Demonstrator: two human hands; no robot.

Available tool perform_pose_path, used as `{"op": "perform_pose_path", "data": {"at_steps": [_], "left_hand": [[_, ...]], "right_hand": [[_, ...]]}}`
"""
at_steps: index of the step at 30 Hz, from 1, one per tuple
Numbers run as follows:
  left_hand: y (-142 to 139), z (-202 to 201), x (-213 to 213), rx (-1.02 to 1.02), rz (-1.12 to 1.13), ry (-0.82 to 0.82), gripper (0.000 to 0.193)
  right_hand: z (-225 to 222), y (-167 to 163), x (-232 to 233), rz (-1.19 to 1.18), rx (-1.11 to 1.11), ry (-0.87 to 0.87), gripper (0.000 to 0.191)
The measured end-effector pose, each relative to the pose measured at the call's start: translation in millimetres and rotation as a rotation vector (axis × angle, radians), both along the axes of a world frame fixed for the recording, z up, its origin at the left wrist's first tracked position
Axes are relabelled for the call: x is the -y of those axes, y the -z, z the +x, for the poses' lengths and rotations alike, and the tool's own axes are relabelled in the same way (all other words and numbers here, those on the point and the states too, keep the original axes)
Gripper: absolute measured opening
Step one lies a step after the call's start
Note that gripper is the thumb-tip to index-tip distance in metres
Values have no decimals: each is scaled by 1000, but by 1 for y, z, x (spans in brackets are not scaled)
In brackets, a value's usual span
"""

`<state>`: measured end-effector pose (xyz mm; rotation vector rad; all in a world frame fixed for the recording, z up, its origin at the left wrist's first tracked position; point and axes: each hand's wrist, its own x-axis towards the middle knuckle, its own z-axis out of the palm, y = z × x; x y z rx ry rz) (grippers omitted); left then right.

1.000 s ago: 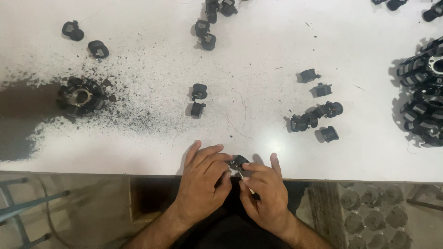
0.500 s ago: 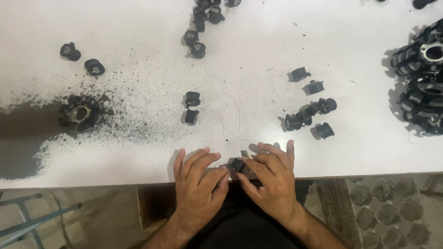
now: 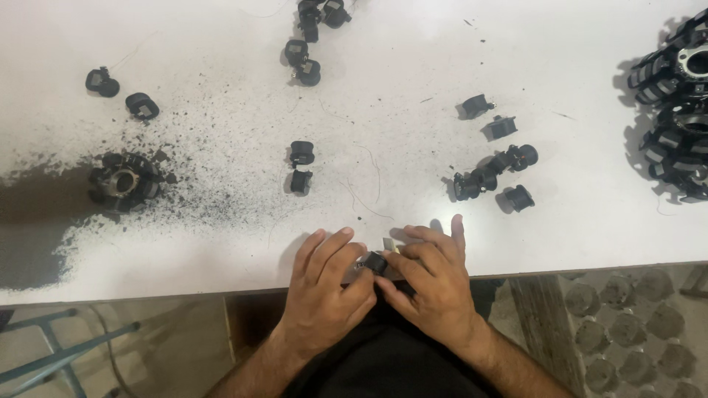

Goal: The person sits at a white workbench fitting small black plastic housings together, using a small stick-like tool to press or seat parts inside each housing. Finished assemblies are set aside on the table, and the person repeatedly picks up the next unassembled housing and continues the same fitting process.

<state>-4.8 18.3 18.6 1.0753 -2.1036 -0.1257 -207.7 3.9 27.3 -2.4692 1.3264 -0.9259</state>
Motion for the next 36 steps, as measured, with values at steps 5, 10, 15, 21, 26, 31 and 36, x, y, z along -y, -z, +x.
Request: {"op": "perform_pose_path", "data": {"at_steps": [5,10,15,21,26,31,36], "left_hand": [[-11,0,10,-174,266,-45,14],[-15,4,8,-272,398,-86,16],[-14,8,3,-260,352,-76,19],[-17,7,6,-231,456,-87,16],[-22,2,4,-232,551,-126,12],[-21,-3,3,-264,514,-130,14],[-18,-5,1,-362,474,-79,13]], "right_hand": [[-4,0,2,-24,-14,-81,35],[-4,0,0,9,0,-56,37],[-2,-1,-2,16,11,-37,35],[-1,-4,-1,20,3,-22,36],[-4,-4,-4,2,19,15,38],[-4,6,-24,-101,234,-48,30],[7,28,-32,-45,338,-74,33]]}}
